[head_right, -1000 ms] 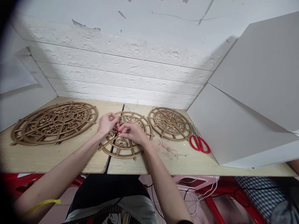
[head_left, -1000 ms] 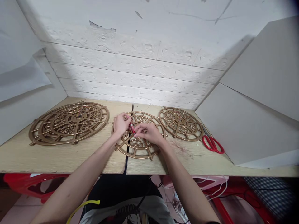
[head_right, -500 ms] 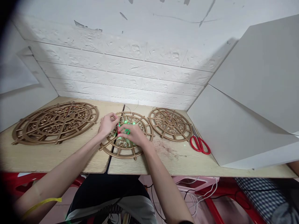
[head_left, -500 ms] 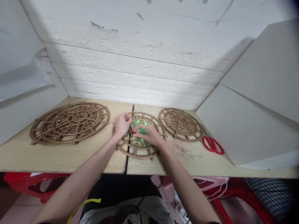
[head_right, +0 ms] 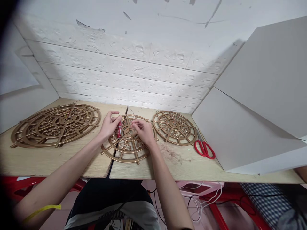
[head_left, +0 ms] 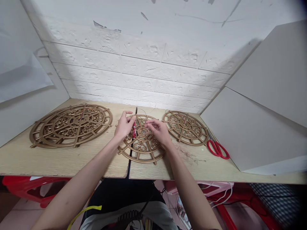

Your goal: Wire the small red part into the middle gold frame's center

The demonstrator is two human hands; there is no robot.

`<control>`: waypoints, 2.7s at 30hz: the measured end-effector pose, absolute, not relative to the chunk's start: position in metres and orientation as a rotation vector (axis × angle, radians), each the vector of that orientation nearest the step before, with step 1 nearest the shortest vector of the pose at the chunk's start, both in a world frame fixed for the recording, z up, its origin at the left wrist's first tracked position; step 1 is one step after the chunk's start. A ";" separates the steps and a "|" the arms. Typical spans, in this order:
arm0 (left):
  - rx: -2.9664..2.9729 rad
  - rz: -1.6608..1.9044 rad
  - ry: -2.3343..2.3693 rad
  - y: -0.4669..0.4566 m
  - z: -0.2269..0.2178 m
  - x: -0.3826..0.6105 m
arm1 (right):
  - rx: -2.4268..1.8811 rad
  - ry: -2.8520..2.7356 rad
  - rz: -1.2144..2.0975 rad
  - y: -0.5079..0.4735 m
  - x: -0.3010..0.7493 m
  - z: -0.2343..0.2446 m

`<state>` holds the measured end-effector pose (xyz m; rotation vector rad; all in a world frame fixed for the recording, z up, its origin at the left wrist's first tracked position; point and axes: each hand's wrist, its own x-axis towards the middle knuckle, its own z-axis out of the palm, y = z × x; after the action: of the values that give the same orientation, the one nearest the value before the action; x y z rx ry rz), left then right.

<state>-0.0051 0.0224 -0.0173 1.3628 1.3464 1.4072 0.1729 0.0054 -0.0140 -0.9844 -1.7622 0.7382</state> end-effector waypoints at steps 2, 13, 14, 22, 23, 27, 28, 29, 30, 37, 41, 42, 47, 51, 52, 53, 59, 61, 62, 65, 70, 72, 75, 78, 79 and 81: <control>1.380 1.433 1.333 0.021 -0.015 -0.005 | -1.042 -1.926 0.604 0.007 0.173 -0.017; 1.540 1.411 1.267 0.019 -0.014 -0.005 | -1.058 -2.226 0.329 0.005 0.163 -0.023; 1.550 1.384 1.232 0.019 -0.014 -0.004 | -1.052 -2.201 0.340 0.006 0.163 -0.024; 1.708 1.155 1.135 0.012 -0.007 -0.003 | -1.090 -2.055 0.356 0.012 0.163 -0.029; 1.728 1.136 1.142 0.011 -0.005 -0.004 | -1.102 -2.023 0.361 0.013 0.163 -0.029; 1.912 1.084 1.210 0.005 0.002 -0.005 | -1.138 -1.929 0.404 0.013 0.163 -0.027; 1.978 1.081 1.231 0.004 0.003 -0.005 | -1.148 -1.913 0.416 0.013 0.163 -0.026; 2.034 1.074 1.246 0.003 0.004 -0.005 | -1.158 -1.898 0.429 0.012 0.163 -0.025; 2.074 1.056 1.253 0.003 0.005 -0.005 | -1.167 -1.879 0.444 0.012 0.163 -0.024; 2.189 1.000 1.277 0.008 -0.001 -0.005 | -1.183 -1.786 0.563 0.009 0.165 -0.019; 2.208 1.002 1.288 0.009 -0.001 -0.006 | -1.198 -1.757 0.554 0.011 0.167 -0.021; 2.213 0.995 1.270 0.009 -0.001 -0.006 | -1.210 -1.744 0.545 0.011 0.168 -0.021; 2.255 0.974 1.114 0.011 -0.004 -0.006 | -1.194 -1.649 0.669 0.013 0.166 -0.025; 2.274 0.935 1.064 0.013 -0.011 -0.004 | -1.066 -1.589 0.893 0.011 0.161 -0.026; 2.268 0.933 1.073 0.013 -0.012 -0.004 | -1.049 -1.591 0.915 0.010 0.160 -0.027; 2.257 0.943 1.083 0.013 -0.013 -0.004 | -1.042 -1.595 0.930 0.010 0.159 -0.027; 2.187 1.015 1.130 0.011 -0.014 -0.003 | -1.088 -1.688 0.875 0.008 0.159 -0.028; 2.179 1.022 1.176 0.010 -0.014 -0.003 | -1.095 -1.727 0.828 0.007 0.159 -0.027; 2.180 1.027 1.197 0.010 -0.013 -0.003 | -1.091 -1.741 0.820 0.007 0.159 -0.027; 2.184 1.048 1.245 0.009 -0.013 -0.004 | -1.049 -1.767 0.834 0.005 0.158 -0.027; 2.177 1.034 1.294 0.012 -0.014 -0.006 | -0.990 -1.787 0.871 0.004 0.158 -0.027; 2.191 1.009 1.283 0.013 -0.015 -0.007 | -1.008 -1.783 0.843 0.005 0.159 -0.026; 2.205 0.994 1.271 0.014 -0.015 -0.007 | -1.012 -1.766 0.836 0.006 0.160 -0.026; 2.178 0.998 1.276 0.014 -0.015 -0.007 | -1.005 -1.748 0.852 0.006 0.160 -0.026; 2.166 1.000 1.271 0.013 -0.015 -0.007 | -1.007 -1.745 0.847 0.006 0.160 -0.026; 2.147 1.008 1.253 0.013 -0.015 -0.007 | -1.010 -1.744 0.834 0.005 0.160 -0.025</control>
<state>-0.0066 0.0129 -0.0147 2.1468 1.2532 1.0084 0.1597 0.0049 -0.0249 -1.0098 -1.7439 0.8337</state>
